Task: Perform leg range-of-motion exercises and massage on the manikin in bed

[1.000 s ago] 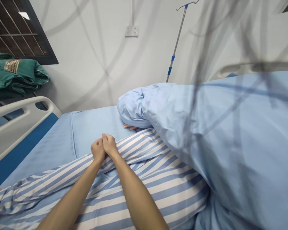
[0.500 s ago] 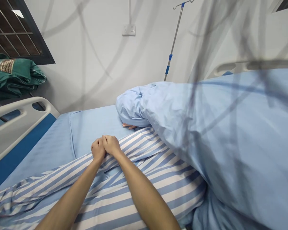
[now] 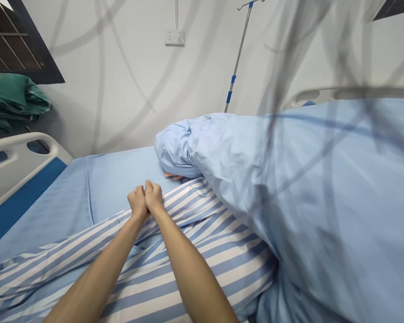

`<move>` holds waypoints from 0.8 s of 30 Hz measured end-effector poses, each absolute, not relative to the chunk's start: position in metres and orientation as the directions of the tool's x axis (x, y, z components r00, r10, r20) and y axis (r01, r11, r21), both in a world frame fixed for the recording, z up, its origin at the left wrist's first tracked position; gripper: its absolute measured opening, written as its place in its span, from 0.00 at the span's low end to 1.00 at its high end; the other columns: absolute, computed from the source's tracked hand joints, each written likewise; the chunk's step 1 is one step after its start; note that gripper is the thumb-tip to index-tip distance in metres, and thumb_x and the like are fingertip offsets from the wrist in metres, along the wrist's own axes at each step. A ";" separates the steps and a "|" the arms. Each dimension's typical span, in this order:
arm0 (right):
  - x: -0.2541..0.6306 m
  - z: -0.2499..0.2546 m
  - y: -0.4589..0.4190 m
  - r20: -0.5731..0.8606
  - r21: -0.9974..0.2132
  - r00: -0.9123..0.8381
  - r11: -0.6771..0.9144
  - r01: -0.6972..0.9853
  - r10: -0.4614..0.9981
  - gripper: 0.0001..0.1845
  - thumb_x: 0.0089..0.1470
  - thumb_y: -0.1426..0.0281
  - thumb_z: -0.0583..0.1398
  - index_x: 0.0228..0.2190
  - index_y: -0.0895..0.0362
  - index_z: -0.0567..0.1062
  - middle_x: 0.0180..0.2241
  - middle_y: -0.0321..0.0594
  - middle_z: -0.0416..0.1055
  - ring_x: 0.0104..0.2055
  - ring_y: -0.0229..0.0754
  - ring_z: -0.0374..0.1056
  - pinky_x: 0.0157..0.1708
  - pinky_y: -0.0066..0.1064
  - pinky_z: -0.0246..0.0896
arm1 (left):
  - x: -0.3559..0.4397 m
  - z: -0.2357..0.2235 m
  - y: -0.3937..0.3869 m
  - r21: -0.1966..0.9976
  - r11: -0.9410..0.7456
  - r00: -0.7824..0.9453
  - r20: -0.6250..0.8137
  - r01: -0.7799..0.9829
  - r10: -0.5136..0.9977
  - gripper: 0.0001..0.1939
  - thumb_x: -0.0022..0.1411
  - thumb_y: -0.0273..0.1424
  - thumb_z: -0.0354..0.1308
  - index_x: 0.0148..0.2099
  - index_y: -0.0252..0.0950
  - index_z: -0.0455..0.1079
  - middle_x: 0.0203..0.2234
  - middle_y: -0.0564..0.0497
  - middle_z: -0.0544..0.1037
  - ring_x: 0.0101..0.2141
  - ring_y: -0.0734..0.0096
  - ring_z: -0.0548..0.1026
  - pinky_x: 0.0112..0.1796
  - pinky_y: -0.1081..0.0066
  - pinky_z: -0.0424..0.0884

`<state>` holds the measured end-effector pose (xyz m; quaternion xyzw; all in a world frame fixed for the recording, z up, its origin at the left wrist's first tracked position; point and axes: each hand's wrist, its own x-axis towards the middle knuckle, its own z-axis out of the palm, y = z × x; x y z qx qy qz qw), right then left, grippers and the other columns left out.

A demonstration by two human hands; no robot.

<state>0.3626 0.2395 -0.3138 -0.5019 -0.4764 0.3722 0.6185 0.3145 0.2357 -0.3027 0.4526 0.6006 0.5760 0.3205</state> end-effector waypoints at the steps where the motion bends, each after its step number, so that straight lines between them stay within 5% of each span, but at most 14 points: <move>1: 0.362 -0.314 0.239 0.208 -0.978 0.284 0.208 0.031 0.936 0.19 0.53 0.61 0.49 0.15 0.55 0.56 0.15 0.30 0.53 0.21 0.34 0.51 0.21 0.26 0.48 | 0.314 -0.307 0.234 0.973 -0.066 -0.383 0.149 0.222 0.912 0.16 0.53 0.34 0.45 0.16 0.37 0.50 0.12 0.58 0.53 0.19 0.79 0.53 0.21 0.75 0.52; 7: 0.364 -0.301 0.238 0.194 -0.954 0.284 0.114 0.276 0.939 0.19 0.55 0.63 0.46 0.15 0.55 0.60 0.16 0.33 0.59 0.22 0.36 0.54 0.23 0.27 0.48 | 0.309 -0.319 0.233 0.914 -0.066 -0.332 0.211 0.399 0.919 0.18 0.57 0.35 0.44 0.16 0.37 0.53 0.12 0.57 0.58 0.19 0.78 0.56 0.22 0.74 0.52; 13: 0.391 -0.289 0.235 0.335 -0.738 0.024 0.246 0.628 0.942 0.21 0.57 0.64 0.47 0.18 0.57 0.68 0.19 0.37 0.66 0.24 0.36 0.57 0.26 0.27 0.47 | 0.317 -0.317 0.231 0.803 -0.076 -0.224 0.254 0.591 0.941 0.18 0.60 0.34 0.41 0.21 0.37 0.63 0.19 0.51 0.70 0.23 0.73 0.64 0.26 0.72 0.53; 19: 0.405 -0.310 0.233 0.372 -0.813 0.121 0.260 0.520 0.920 0.22 0.58 0.63 0.46 0.17 0.57 0.67 0.18 0.35 0.65 0.23 0.36 0.57 0.25 0.27 0.47 | 0.326 -0.312 0.226 0.727 0.018 -0.234 0.198 0.687 0.952 0.19 0.61 0.37 0.40 0.24 0.39 0.66 0.25 0.47 0.75 0.27 0.68 0.67 0.28 0.71 0.54; 24: 0.411 -0.311 0.241 0.332 -0.930 0.174 0.291 0.226 0.927 0.21 0.56 0.60 0.46 0.16 0.56 0.61 0.15 0.31 0.58 0.20 0.34 0.53 0.22 0.26 0.47 | 0.348 -0.293 0.243 0.964 -0.036 -0.323 0.123 0.262 0.938 0.18 0.56 0.37 0.42 0.17 0.38 0.55 0.12 0.55 0.60 0.19 0.75 0.59 0.24 0.73 0.54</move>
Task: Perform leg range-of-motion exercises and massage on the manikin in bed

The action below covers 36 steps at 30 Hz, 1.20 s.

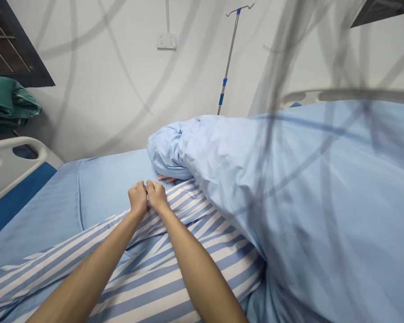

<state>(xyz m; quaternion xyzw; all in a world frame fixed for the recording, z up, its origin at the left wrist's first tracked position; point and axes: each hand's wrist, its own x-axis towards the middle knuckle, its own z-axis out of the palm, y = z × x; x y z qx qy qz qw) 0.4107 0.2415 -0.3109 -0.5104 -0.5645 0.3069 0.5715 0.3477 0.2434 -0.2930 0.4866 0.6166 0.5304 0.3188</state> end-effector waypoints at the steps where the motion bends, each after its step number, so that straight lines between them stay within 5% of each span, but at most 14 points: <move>1: 0.413 -0.311 0.243 0.316 -0.944 0.181 0.289 0.161 0.931 0.21 0.55 0.60 0.47 0.16 0.56 0.60 0.14 0.31 0.57 0.20 0.34 0.52 0.21 0.26 0.47 | 0.354 -0.290 0.247 0.988 -0.050 -0.350 0.098 0.145 0.932 0.17 0.56 0.36 0.42 0.17 0.39 0.52 0.11 0.57 0.56 0.17 0.77 0.57 0.22 0.73 0.54; 4: 0.419 -0.312 0.248 0.289 -0.957 0.236 0.282 0.064 0.928 0.20 0.53 0.59 0.47 0.15 0.56 0.58 0.14 0.30 0.55 0.20 0.34 0.51 0.21 0.26 0.47 | 0.368 -0.292 0.249 0.996 -0.081 -0.394 0.091 0.042 0.914 0.16 0.54 0.35 0.44 0.17 0.38 0.50 0.11 0.59 0.53 0.17 0.79 0.54 0.21 0.74 0.52; 8: 0.421 -0.310 0.247 0.239 -0.971 0.311 0.222 0.089 0.920 0.20 0.54 0.61 0.48 0.15 0.55 0.56 0.15 0.30 0.55 0.20 0.34 0.51 0.21 0.26 0.47 | 0.370 -0.309 0.241 0.955 -0.125 -0.343 0.216 0.267 0.914 0.17 0.55 0.34 0.46 0.16 0.37 0.52 0.11 0.58 0.56 0.19 0.79 0.54 0.22 0.74 0.51; 14: 0.430 -0.289 0.233 0.488 -0.777 0.206 0.315 0.545 0.848 0.20 0.57 0.62 0.47 0.19 0.56 0.66 0.18 0.35 0.64 0.24 0.37 0.58 0.28 0.27 0.51 | 0.368 -0.315 0.240 0.877 -0.209 -0.182 0.312 0.434 0.932 0.18 0.59 0.36 0.43 0.20 0.36 0.62 0.16 0.54 0.67 0.21 0.77 0.60 0.25 0.74 0.55; 17: 0.439 -0.291 0.234 0.476 -0.719 0.145 0.288 0.632 0.868 0.19 0.58 0.63 0.47 0.23 0.56 0.71 0.23 0.40 0.70 0.28 0.39 0.64 0.31 0.27 0.52 | 0.370 -0.314 0.239 0.860 -0.185 -0.183 0.303 0.476 0.935 0.20 0.60 0.37 0.41 0.20 0.37 0.62 0.16 0.53 0.69 0.21 0.76 0.61 0.25 0.74 0.54; 22: 0.445 -0.305 0.248 0.318 -0.809 0.212 0.148 0.569 0.924 0.22 0.58 0.63 0.47 0.21 0.57 0.72 0.24 0.43 0.73 0.28 0.41 0.66 0.29 0.28 0.54 | 0.373 -0.307 0.240 0.917 -0.110 -0.255 0.220 0.383 0.941 0.20 0.59 0.37 0.42 0.16 0.37 0.57 0.14 0.54 0.64 0.20 0.75 0.59 0.23 0.73 0.53; 29: 0.453 -0.309 0.258 0.320 -0.922 0.264 0.236 0.307 0.910 0.22 0.57 0.64 0.46 0.19 0.58 0.71 0.20 0.38 0.70 0.25 0.40 0.64 0.27 0.27 0.56 | 0.400 -0.283 0.256 0.978 -0.206 -0.318 0.194 -0.004 0.928 0.17 0.55 0.35 0.43 0.17 0.38 0.49 0.12 0.59 0.53 0.17 0.79 0.54 0.21 0.75 0.54; 36: 0.457 -0.307 0.260 0.314 -0.921 0.309 0.209 0.328 0.898 0.21 0.57 0.64 0.47 0.22 0.58 0.73 0.22 0.41 0.72 0.30 0.41 0.67 0.33 0.29 0.59 | 0.402 -0.311 0.251 0.951 -0.149 -0.269 0.224 0.272 0.937 0.18 0.57 0.36 0.43 0.17 0.37 0.54 0.13 0.56 0.61 0.20 0.77 0.57 0.23 0.74 0.53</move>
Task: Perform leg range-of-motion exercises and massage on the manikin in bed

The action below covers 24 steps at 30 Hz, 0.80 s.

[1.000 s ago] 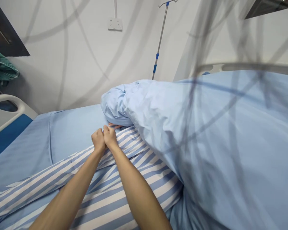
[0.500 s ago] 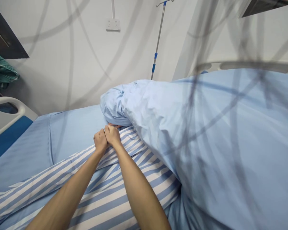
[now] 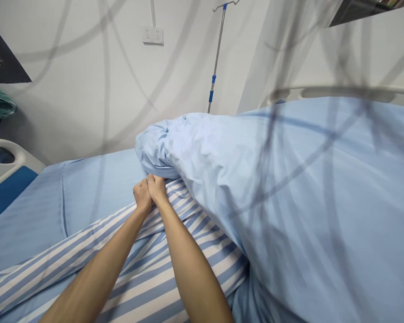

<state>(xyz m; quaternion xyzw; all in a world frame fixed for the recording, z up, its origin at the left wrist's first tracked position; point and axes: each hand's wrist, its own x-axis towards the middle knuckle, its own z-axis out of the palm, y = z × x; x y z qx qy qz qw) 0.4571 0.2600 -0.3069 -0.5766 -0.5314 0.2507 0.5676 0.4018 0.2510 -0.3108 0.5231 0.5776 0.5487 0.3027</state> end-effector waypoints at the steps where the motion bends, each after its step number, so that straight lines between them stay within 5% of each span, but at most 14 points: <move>1: 0.458 -0.305 0.258 0.351 -0.901 0.302 0.232 0.366 0.886 0.21 0.57 0.64 0.47 0.22 0.57 0.74 0.23 0.41 0.72 0.31 0.41 0.68 0.34 0.29 0.59 | 0.401 -0.312 0.251 0.941 -0.162 -0.248 0.240 0.298 0.939 0.18 0.58 0.36 0.42 0.17 0.37 0.54 0.13 0.56 0.62 0.20 0.77 0.57 0.23 0.74 0.52; 5: 0.468 -0.299 0.250 0.484 -0.801 0.270 0.298 0.519 0.832 0.19 0.57 0.63 0.48 0.23 0.56 0.73 0.26 0.41 0.74 0.32 0.41 0.68 0.35 0.27 0.57 | 0.403 -0.314 0.251 0.886 -0.210 -0.149 0.293 0.413 0.944 0.19 0.58 0.37 0.43 0.17 0.38 0.55 0.14 0.55 0.62 0.19 0.76 0.56 0.23 0.73 0.51; 10: 0.481 -0.306 0.254 0.424 -0.796 0.290 0.200 0.571 0.858 0.20 0.58 0.65 0.47 0.20 0.56 0.70 0.23 0.40 0.72 0.27 0.39 0.65 0.30 0.26 0.55 | 0.406 -0.314 0.251 0.876 -0.196 -0.150 0.287 0.441 0.946 0.20 0.58 0.38 0.41 0.17 0.37 0.57 0.14 0.55 0.62 0.21 0.75 0.59 0.23 0.74 0.52; 18: 0.489 -0.306 0.261 0.345 -0.925 0.405 0.236 0.297 0.847 0.21 0.56 0.62 0.45 0.16 0.56 0.62 0.18 0.36 0.65 0.23 0.38 0.59 0.25 0.27 0.54 | 0.436 -0.288 0.268 0.978 -0.172 -0.212 0.194 0.120 0.958 0.15 0.54 0.33 0.44 0.17 0.38 0.51 0.12 0.58 0.55 0.18 0.78 0.55 0.22 0.75 0.54; 24: 0.496 -0.302 0.261 0.284 -0.956 0.511 0.200 0.214 0.811 0.21 0.56 0.59 0.44 0.16 0.55 0.57 0.16 0.34 0.58 0.21 0.36 0.53 0.22 0.26 0.52 | 0.444 -0.306 0.260 0.904 -0.262 -0.141 0.324 0.339 0.935 0.16 0.55 0.31 0.45 0.16 0.36 0.57 0.14 0.56 0.63 0.21 0.78 0.59 0.27 0.76 0.55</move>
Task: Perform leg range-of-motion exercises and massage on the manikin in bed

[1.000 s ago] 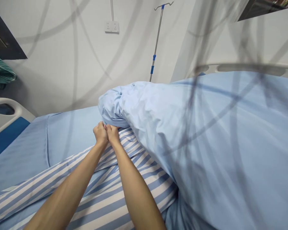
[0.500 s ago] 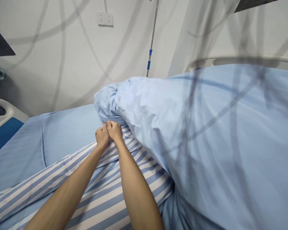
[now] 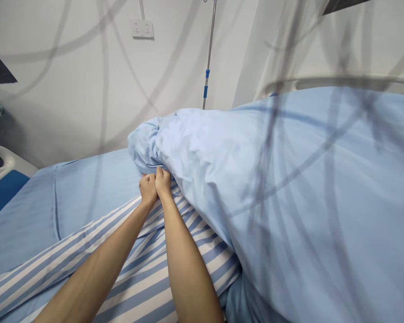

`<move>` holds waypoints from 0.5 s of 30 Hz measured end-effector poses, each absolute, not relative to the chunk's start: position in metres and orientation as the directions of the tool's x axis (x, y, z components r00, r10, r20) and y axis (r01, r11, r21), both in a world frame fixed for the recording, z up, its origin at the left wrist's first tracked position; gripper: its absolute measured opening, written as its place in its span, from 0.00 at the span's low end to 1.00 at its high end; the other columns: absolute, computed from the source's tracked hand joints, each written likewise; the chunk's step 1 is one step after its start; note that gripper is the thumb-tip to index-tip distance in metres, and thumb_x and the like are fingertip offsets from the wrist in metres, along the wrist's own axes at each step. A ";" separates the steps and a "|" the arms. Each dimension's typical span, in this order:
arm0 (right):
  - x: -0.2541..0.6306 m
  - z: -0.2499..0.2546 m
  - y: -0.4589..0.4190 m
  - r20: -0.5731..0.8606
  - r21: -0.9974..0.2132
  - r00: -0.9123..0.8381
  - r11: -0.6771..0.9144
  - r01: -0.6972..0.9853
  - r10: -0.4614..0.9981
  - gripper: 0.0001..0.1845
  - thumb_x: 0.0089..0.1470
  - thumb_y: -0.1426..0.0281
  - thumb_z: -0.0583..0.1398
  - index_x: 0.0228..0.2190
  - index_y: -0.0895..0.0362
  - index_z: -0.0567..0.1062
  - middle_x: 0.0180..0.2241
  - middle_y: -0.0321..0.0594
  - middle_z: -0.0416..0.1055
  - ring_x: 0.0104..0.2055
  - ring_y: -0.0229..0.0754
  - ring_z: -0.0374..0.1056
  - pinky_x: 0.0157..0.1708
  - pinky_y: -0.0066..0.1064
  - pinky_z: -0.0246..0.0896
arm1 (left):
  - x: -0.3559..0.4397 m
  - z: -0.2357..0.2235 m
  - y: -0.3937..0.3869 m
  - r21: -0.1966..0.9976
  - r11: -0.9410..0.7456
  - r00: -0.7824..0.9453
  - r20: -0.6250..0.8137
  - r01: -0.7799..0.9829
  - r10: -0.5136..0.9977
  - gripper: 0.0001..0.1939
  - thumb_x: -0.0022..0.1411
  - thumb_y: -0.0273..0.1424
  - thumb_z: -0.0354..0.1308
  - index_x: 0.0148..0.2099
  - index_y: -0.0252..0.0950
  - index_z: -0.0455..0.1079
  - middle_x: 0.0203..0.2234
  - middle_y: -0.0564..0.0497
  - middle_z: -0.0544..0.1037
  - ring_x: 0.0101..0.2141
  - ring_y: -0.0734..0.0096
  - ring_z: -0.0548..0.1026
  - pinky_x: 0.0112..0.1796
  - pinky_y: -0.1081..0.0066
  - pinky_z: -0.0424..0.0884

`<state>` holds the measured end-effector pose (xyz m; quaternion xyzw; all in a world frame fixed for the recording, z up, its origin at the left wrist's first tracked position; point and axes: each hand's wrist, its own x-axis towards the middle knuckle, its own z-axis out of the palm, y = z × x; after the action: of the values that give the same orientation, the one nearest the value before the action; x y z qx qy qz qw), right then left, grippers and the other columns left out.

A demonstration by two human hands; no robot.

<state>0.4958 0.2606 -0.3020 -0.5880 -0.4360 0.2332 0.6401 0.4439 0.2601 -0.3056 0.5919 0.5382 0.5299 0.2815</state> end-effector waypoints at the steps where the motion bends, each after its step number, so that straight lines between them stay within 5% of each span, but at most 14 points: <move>1: 0.496 -0.299 0.258 0.329 -0.938 0.500 0.215 0.271 0.801 0.21 0.56 0.58 0.44 0.16 0.54 0.57 0.16 0.34 0.58 0.22 0.36 0.53 0.23 0.27 0.52 | 0.443 -0.308 0.259 0.893 -0.265 -0.128 0.330 0.364 0.935 0.17 0.56 0.32 0.45 0.17 0.36 0.58 0.14 0.56 0.64 0.21 0.78 0.60 0.27 0.75 0.56; 6: 0.501 -0.287 0.248 0.570 -0.757 0.376 0.289 0.587 0.730 0.19 0.55 0.58 0.47 0.18 0.54 0.59 0.18 0.35 0.61 0.23 0.37 0.55 0.28 0.28 0.50 | 0.441 -0.308 0.260 0.788 -0.267 0.002 0.320 0.555 0.948 0.12 0.56 0.31 0.48 0.24 0.36 0.67 0.19 0.51 0.72 0.24 0.73 0.65 0.29 0.74 0.57; 15: 0.519 -0.323 0.273 0.497 -0.821 0.414 0.258 0.510 0.763 0.20 0.53 0.58 0.45 0.17 0.55 0.60 0.19 0.39 0.65 0.24 0.39 0.57 0.29 0.31 0.54 | 0.442 -0.308 0.257 0.874 -0.225 -0.006 0.252 0.431 0.968 0.16 0.56 0.33 0.44 0.20 0.36 0.65 0.18 0.52 0.71 0.24 0.73 0.65 0.29 0.74 0.59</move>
<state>0.5191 0.2725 -0.3232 -0.5997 -0.5306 0.1071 0.5894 0.4419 0.2568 -0.3075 0.6392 0.5469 0.4513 0.2975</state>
